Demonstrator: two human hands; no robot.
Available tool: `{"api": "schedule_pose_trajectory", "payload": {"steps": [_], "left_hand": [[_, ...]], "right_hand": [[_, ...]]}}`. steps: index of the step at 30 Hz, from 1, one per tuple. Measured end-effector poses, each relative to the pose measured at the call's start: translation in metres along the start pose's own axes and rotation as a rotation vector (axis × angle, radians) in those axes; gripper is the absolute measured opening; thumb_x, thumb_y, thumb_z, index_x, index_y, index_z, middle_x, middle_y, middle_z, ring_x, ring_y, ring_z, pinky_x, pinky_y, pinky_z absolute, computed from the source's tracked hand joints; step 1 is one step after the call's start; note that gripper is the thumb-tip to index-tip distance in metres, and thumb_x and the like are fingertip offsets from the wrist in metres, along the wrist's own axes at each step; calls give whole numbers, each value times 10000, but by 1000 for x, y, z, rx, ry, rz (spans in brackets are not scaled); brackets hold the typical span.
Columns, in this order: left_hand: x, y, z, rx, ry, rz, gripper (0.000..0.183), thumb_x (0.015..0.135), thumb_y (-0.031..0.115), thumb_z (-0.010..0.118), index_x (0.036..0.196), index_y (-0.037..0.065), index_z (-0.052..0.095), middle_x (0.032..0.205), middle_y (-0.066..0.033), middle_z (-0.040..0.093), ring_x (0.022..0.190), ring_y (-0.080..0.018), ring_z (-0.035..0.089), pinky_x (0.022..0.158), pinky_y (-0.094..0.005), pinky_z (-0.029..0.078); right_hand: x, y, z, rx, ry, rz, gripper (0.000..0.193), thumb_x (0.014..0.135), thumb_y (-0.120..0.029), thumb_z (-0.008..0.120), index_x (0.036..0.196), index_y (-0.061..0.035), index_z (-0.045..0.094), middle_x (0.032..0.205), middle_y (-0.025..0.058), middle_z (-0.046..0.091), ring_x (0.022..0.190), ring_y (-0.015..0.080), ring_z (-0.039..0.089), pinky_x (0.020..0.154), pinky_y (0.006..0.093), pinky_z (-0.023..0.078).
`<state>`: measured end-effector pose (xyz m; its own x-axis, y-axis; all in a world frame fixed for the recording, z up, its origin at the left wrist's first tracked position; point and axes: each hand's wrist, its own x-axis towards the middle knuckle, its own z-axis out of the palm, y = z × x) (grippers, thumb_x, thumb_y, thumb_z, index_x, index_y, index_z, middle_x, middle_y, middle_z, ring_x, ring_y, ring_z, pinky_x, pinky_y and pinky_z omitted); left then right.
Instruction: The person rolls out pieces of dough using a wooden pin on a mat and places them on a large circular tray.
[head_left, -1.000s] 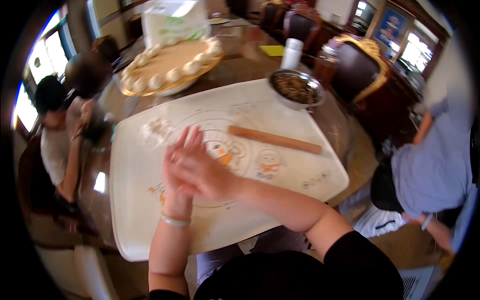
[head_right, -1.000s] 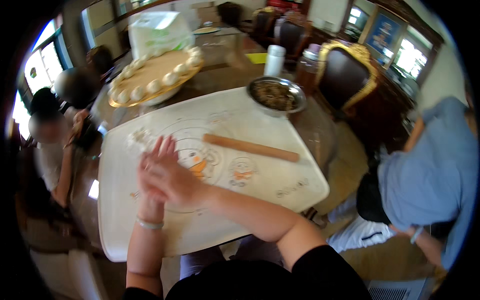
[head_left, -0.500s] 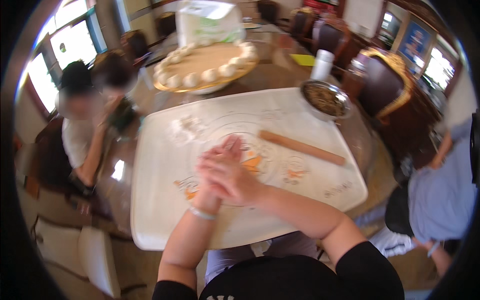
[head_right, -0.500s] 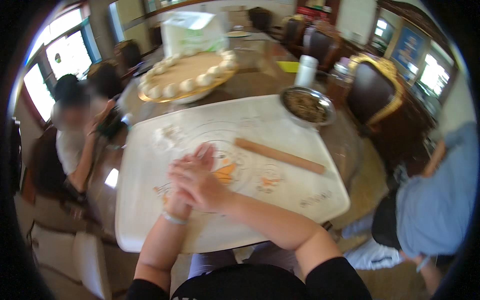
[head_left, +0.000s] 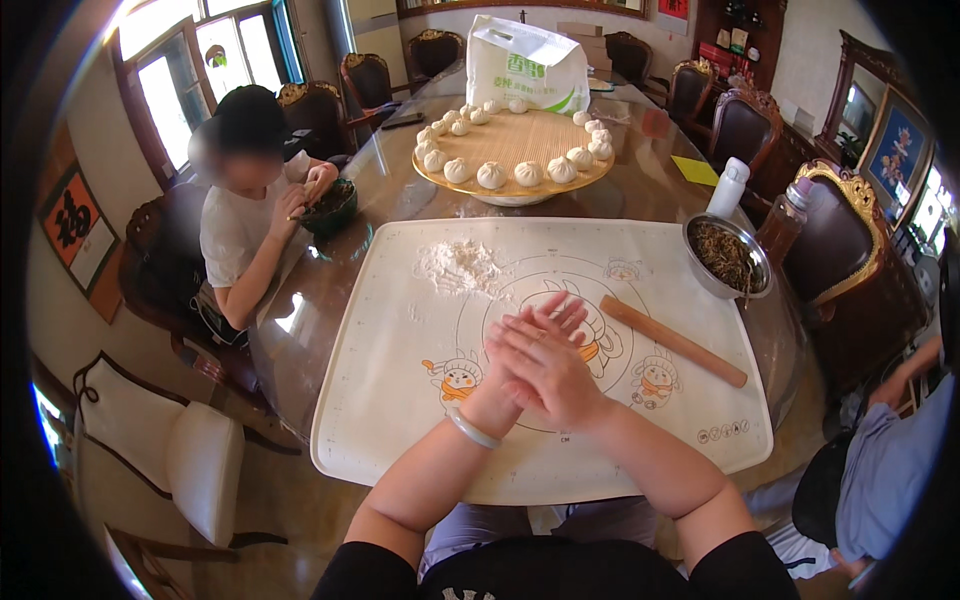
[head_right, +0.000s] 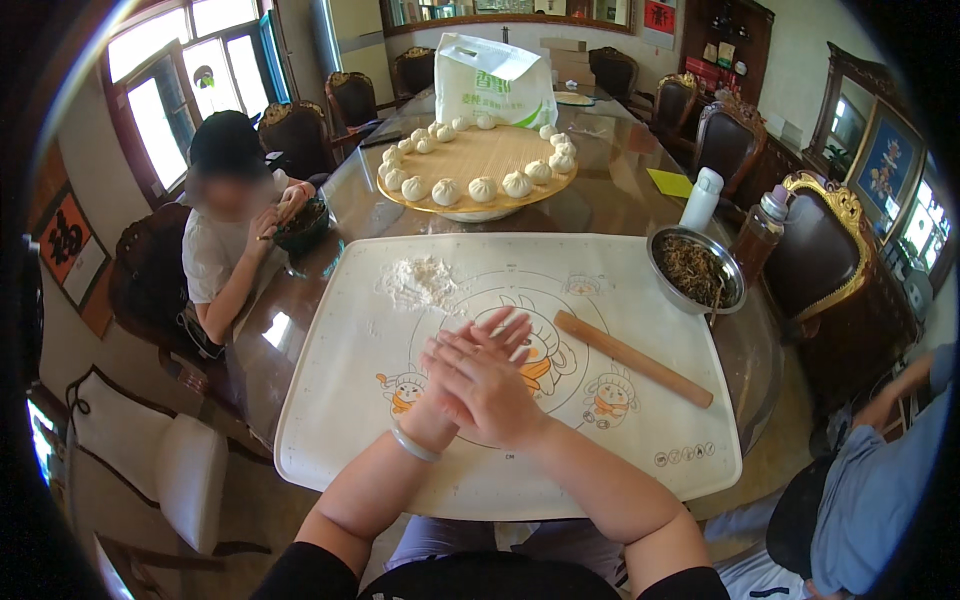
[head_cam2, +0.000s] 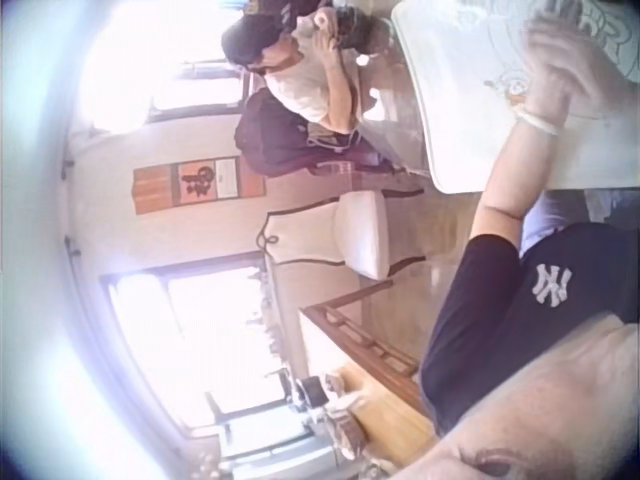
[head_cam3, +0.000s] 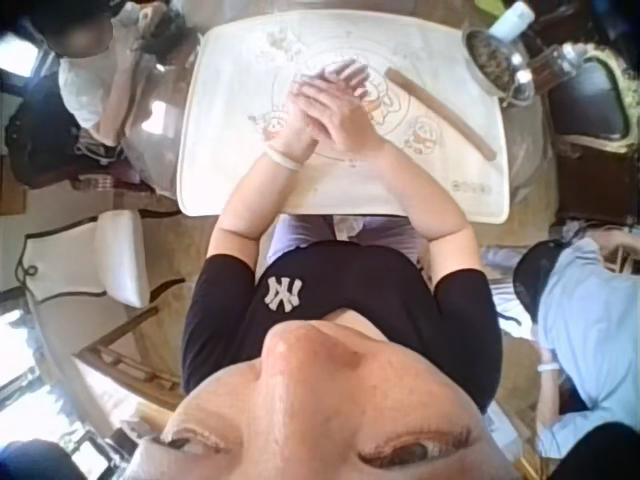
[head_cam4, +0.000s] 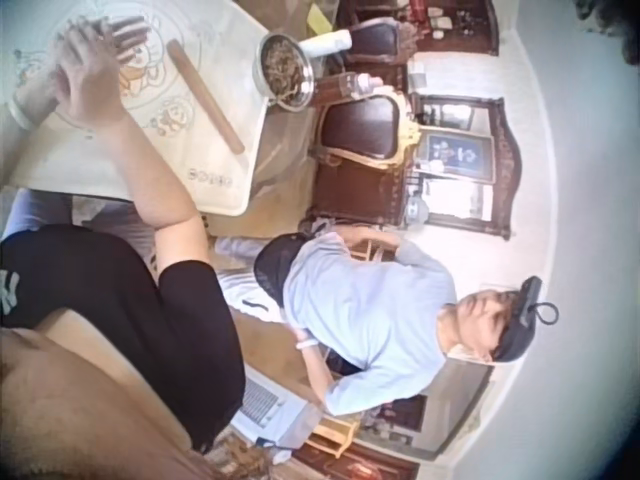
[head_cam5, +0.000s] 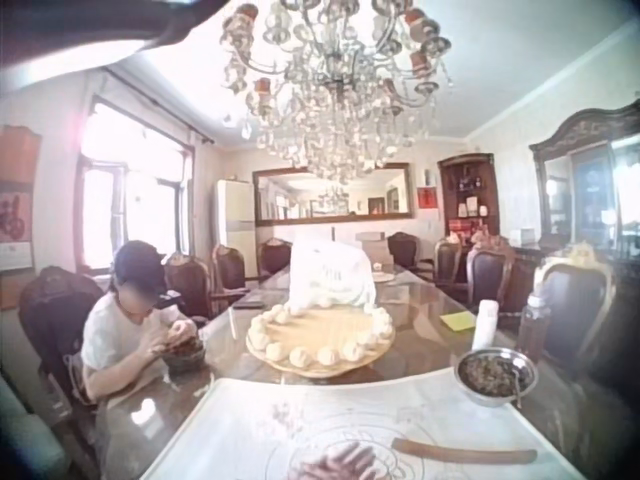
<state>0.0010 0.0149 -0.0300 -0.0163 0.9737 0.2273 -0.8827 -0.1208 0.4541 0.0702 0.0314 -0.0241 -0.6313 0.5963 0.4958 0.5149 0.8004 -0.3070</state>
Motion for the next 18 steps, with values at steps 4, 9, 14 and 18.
{"api": "schedule_pose_trajectory", "payload": {"steps": [4,9,14,18], "left_hand": [[-7,-15,-5,-184,-73,-184,470,948,424,318,1259,91,433,1283,-94,461,1202,-233,424,995,-371,366],[-3,13,16,-130,78,25,502,938,397,342,1327,83,379,1343,-123,412,1245,-253,390,1021,-380,340],[-8,-4,12,56,-35,-10,612,928,465,310,1398,77,253,1416,-146,306,1303,-265,309,1062,-366,280],[-9,-6,10,-225,-93,-159,498,955,357,305,1366,76,316,1384,-124,363,1277,-259,348,1021,-361,347]], "right_hand": [[15,34,-47,259,161,-336,403,815,-122,508,1209,-38,519,1297,163,460,1212,326,422,1041,489,227],[13,32,-42,379,147,-329,401,852,-212,515,1203,-18,515,1279,175,469,1199,329,434,1020,490,266],[5,21,-46,310,115,-427,390,848,-200,513,1204,-45,524,1276,148,482,1217,305,428,1015,501,270],[20,33,-54,184,222,-322,392,840,-159,502,1223,-82,526,1272,121,495,1202,287,448,1021,497,259]]}}
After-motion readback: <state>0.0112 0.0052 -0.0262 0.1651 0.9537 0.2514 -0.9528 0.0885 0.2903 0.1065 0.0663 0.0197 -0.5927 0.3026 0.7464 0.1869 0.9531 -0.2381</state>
